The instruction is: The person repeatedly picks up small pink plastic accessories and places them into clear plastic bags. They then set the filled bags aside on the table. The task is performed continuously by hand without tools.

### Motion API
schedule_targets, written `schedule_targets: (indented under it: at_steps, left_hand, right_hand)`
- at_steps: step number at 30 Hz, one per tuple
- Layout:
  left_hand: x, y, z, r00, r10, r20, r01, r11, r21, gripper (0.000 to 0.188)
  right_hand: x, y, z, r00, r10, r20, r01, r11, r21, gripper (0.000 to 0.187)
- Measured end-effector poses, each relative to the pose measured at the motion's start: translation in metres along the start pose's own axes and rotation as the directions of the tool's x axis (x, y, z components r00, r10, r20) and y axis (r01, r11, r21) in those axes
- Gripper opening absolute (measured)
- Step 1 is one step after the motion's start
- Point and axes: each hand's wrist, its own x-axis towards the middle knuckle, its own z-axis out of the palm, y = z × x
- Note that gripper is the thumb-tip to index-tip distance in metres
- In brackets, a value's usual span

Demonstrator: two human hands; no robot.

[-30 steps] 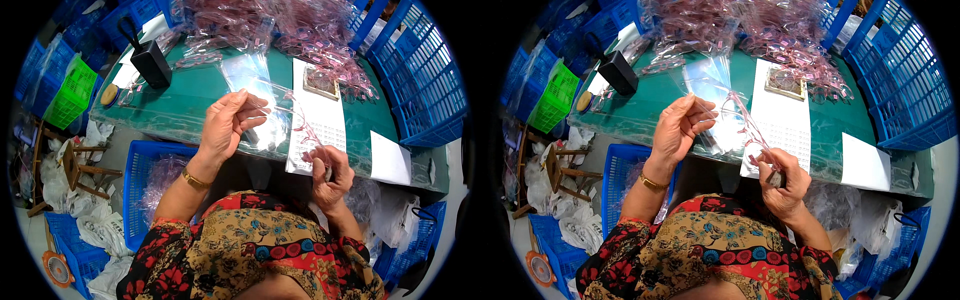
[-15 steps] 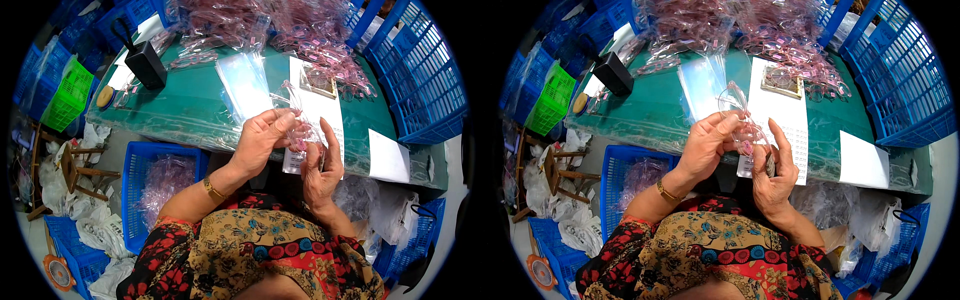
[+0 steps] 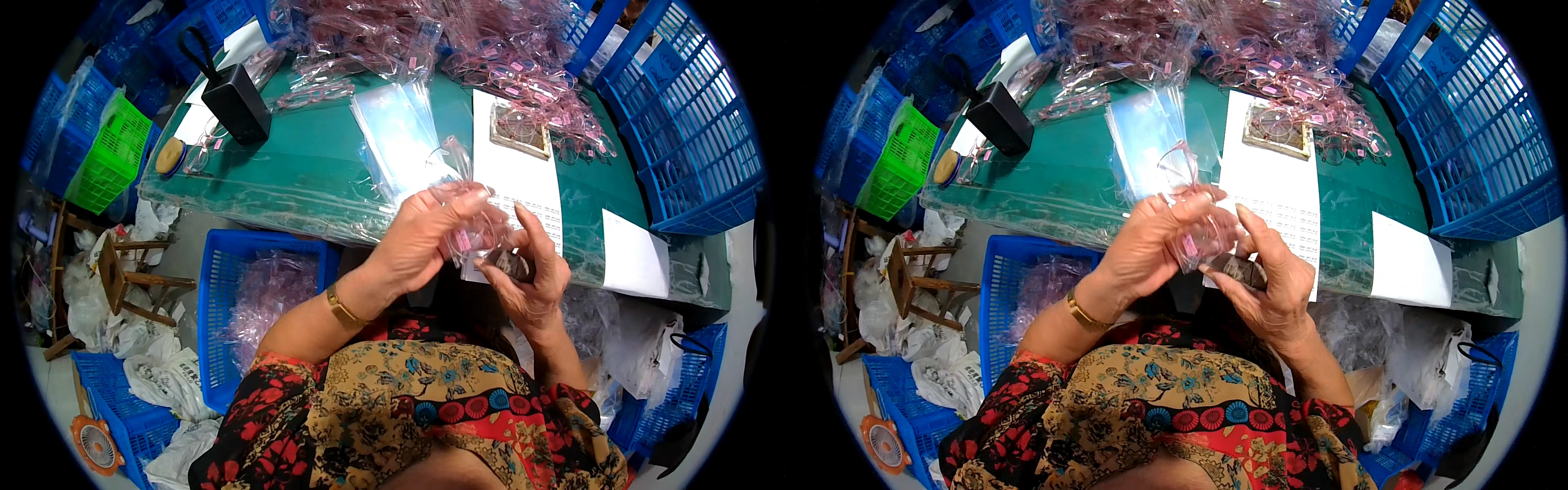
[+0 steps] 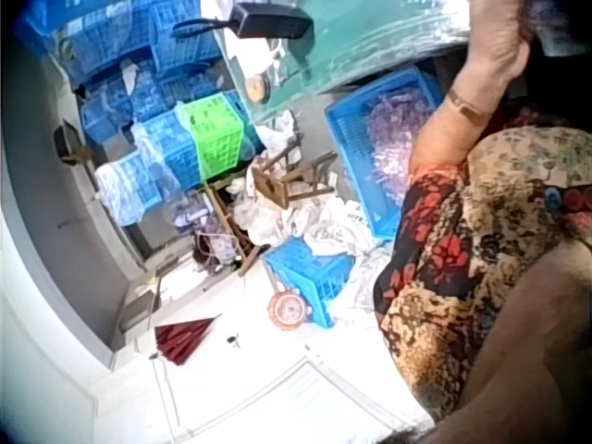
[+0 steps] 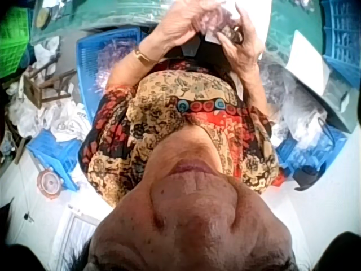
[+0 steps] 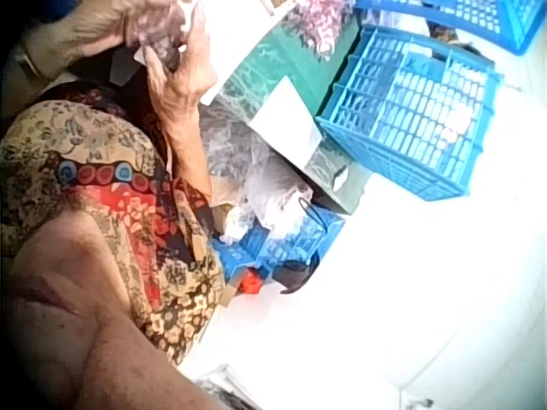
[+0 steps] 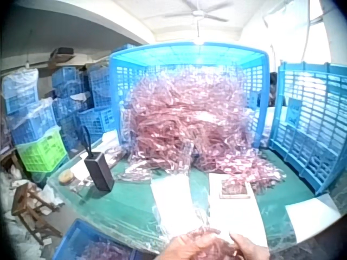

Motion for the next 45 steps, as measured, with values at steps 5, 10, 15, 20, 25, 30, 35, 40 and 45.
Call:
schedule_targets:
  at_steps: [5,10,15,20,25,30,35,40,45]
  left_hand:
    - [-0.011,-0.013,0.001,0.999,-0.035,0.036,0.03,0.992,0.124,0.025]
    - [-0.019,-0.009,0.006,0.991,-0.015,0.135,-0.007,0.986,0.165,0.034]
    - [-0.02,-0.014,0.001,0.993,0.066,0.096,-0.079,0.987,0.136,0.029]
    - [-0.02,-0.015,0.0,0.991,0.075,0.112,-0.092,0.985,0.149,0.034]
    - [-0.013,-0.001,0.006,0.967,0.245,-0.075,-0.242,0.969,0.047,0.048]
    - [-0.01,0.018,-0.012,0.917,0.364,-0.16,-0.376,0.925,-0.05,0.031]
    - [-0.013,0.022,-0.016,0.938,0.292,-0.189,-0.323,0.933,-0.161,0.021]
    - [-0.028,0.035,-0.021,0.947,0.243,-0.21,-0.3,0.903,-0.309,0.026]
    - [-0.083,0.086,-0.08,0.88,0.422,-0.219,-0.455,0.88,-0.133,0.029]
  right_hand:
    - [0.001,-0.003,0.003,0.998,0.04,-0.041,-0.043,0.996,-0.08,0.078]
    - [0.003,-0.011,0.008,0.997,-0.07,-0.03,0.071,0.996,0.056,0.059]
    - [-0.002,-0.02,0.003,0.999,0.041,0.032,-0.047,0.979,0.197,0.044]
    - [-0.002,-0.02,0.01,0.999,-0.016,-0.051,0.026,0.978,0.206,0.033]
    - [-0.008,-0.019,0.011,0.997,0.046,-0.055,-0.014,0.877,0.48,0.017]
    - [-0.011,-0.033,0.012,0.993,0.057,0.107,-0.113,0.749,0.653,0.017]
    - [-0.012,-0.028,0.016,0.977,0.038,0.21,-0.176,0.703,0.69,0.026]
    - [-0.008,-0.035,0.016,0.909,0.089,0.408,-0.369,0.628,0.685,0.045]
    - [0.001,-0.025,-0.004,0.867,0.005,0.499,-0.366,0.685,0.63,0.057]
